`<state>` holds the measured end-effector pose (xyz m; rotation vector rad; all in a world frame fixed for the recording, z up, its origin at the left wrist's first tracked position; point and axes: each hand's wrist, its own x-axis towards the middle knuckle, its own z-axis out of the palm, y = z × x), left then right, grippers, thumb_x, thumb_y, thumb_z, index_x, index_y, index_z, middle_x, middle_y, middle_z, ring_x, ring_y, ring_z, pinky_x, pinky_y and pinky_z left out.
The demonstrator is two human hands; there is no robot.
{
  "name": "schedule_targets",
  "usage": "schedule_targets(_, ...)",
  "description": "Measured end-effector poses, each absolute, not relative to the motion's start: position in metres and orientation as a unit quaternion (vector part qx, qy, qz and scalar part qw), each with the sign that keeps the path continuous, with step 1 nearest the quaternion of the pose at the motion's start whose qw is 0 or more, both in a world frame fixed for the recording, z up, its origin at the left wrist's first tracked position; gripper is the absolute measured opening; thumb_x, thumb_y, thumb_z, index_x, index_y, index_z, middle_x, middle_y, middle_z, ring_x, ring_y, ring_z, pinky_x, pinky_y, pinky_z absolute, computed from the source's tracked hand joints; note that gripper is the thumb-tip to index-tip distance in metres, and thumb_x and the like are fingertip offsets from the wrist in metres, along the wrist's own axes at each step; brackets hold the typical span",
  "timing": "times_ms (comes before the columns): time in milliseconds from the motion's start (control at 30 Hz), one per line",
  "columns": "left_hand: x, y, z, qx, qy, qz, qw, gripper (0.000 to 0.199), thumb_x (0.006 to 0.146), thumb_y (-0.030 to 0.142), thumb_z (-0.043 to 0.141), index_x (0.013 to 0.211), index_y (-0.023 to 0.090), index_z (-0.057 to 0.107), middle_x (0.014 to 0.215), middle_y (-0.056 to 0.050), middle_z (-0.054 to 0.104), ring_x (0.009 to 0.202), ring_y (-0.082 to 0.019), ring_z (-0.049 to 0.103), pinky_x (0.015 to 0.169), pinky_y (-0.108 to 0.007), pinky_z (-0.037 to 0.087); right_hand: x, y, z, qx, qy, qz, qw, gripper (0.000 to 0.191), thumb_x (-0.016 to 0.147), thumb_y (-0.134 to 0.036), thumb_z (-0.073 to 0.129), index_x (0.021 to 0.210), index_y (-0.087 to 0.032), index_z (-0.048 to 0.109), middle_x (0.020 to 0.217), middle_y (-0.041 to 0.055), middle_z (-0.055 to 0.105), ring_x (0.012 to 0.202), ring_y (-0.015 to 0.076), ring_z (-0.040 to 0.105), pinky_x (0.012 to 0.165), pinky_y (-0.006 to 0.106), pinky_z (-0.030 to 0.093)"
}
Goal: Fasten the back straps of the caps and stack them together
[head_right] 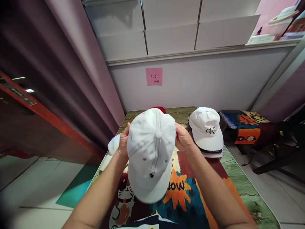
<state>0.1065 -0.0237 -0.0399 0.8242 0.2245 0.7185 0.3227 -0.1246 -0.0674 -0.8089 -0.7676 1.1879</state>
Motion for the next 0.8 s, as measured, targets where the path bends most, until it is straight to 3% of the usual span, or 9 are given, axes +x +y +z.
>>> schedule_targets(67, 0.115, -0.044, -0.059, 0.314, 0.097, 0.347, 0.878, 0.069, 0.085, 0.072, 0.056, 0.125, 0.016, 0.068, 0.109, -0.012, 0.076, 0.112, -0.034, 0.068, 0.096, -0.044, 0.054, 0.303, -0.119, -0.083, -0.308, -0.247, 0.605, 0.691, 0.03, 0.082, -0.047, 0.07, 0.097, -0.021, 0.075, 0.09, 0.0065, 0.078, 0.094, 0.0274, 0.072, 0.09, 0.042, 0.058)
schedule_targets(133, 0.118, -0.058, -0.077, 0.27, 0.097, 0.35, 0.892, 0.077, 0.084, 0.079, 0.05, 0.128, 0.017, 0.066, 0.114, -0.013, 0.075, 0.118, -0.036, 0.065, 0.099, -0.046, 0.053, 0.289, -0.12, -0.099, -0.255, -0.183, 0.647, 0.695, 0.034, 0.085, -0.05, 0.065, 0.099, -0.02, 0.074, 0.099, 0.0086, 0.079, 0.107, 0.0297, 0.07, 0.101, 0.047, 0.053)
schedule_targets(300, 0.117, -0.061, -0.098, 0.224, 0.129, 0.341, 0.904, 0.057, 0.095, 0.058, 0.05, 0.133, 0.017, 0.063, 0.119, -0.011, 0.074, 0.122, -0.032, 0.063, 0.107, -0.045, 0.049, 0.275, -0.146, -0.122, -0.163, -0.171, 0.654, 0.719, 0.074, 0.083, -0.081, 0.046, 0.12, -0.022, 0.068, 0.128, 0.0124, 0.071, 0.133, 0.0333, 0.055, 0.114, 0.059, 0.037)
schedule_targets(467, 0.116, -0.061, -0.097, 0.193, 0.128, 0.361, 0.904, 0.062, 0.099, 0.057, 0.04, 0.138, 0.013, 0.061, 0.125, -0.013, 0.072, 0.128, -0.032, 0.06, 0.114, -0.044, 0.042, 0.277, -0.149, -0.119, -0.169, -0.166, 0.641, 0.73, 0.078, 0.084, -0.083, 0.041, 0.132, -0.025, 0.061, 0.137, 0.0134, 0.065, 0.136, 0.0345, 0.052, 0.113, 0.065, 0.033)
schedule_targets(600, 0.112, -0.067, -0.095, 0.178, 0.099, 0.333, 0.921, 0.075, 0.096, 0.068, 0.033, 0.143, 0.014, 0.056, 0.134, -0.016, 0.067, 0.137, -0.035, 0.052, 0.118, -0.05, 0.035, 0.28, -0.132, -0.119, -0.182, -0.123, 0.625, 0.749, 0.076, 0.083, -0.082, 0.044, 0.131, -0.026, 0.062, 0.135, 0.0111, 0.067, 0.133, 0.0344, 0.054, 0.114, 0.061, 0.034)
schedule_targets(800, 0.11, -0.059, -0.091, 0.185, 0.05, 0.283, 0.94, 0.064, 0.099, 0.058, 0.035, 0.147, 0.019, 0.053, 0.139, -0.014, 0.065, 0.14, -0.034, 0.049, 0.12, -0.053, 0.029, 0.279, -0.14, -0.119, -0.182, -0.082, 0.683, 0.702, 0.073, 0.089, -0.073, 0.041, 0.13, -0.017, 0.063, 0.132, 0.0154, 0.069, 0.129, 0.0352, 0.058, 0.111, 0.061, 0.038)
